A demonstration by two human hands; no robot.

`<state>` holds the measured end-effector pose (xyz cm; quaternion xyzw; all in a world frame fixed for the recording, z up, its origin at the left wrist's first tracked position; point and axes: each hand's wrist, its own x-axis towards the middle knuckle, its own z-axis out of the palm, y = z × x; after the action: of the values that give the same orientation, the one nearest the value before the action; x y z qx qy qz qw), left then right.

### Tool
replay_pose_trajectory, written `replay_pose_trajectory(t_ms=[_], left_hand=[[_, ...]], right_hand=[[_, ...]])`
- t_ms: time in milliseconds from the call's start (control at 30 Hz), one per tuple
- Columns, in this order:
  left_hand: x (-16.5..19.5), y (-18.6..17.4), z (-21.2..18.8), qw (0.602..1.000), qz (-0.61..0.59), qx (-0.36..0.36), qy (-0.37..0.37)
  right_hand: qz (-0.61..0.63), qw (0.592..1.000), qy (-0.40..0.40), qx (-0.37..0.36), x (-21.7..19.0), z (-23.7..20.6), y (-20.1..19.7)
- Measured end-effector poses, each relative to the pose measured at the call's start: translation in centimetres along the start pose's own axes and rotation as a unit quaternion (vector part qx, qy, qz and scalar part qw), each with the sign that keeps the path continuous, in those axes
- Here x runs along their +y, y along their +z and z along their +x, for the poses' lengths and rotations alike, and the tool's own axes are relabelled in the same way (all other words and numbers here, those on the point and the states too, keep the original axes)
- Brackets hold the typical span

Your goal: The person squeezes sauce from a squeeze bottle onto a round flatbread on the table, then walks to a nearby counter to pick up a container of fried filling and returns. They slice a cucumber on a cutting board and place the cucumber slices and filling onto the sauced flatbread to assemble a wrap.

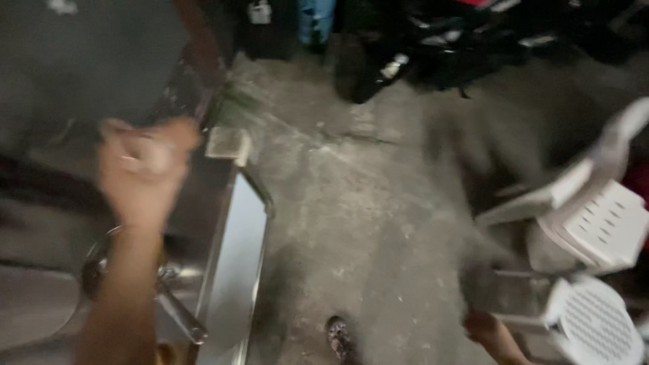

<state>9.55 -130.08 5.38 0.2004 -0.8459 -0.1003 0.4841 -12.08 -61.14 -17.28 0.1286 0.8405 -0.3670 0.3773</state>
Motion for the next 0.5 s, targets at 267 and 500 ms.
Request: replay_pose_trajectory(t_ms=[267, 500], left_hand=[[45.1, 7.9, -15.4, 0.914, -0.354, -0.196, 0.044], [75.8, 3.7, -37.3, 0.723, -0.559, -0.326, 0.243]], right_hand=[[0.545, 0.792, -0.140, -0.239, 8.0, -13.2, -5.3], [0.825, 0.485, -0.229, -0.180, 27.5, -24.4, -17.4]])
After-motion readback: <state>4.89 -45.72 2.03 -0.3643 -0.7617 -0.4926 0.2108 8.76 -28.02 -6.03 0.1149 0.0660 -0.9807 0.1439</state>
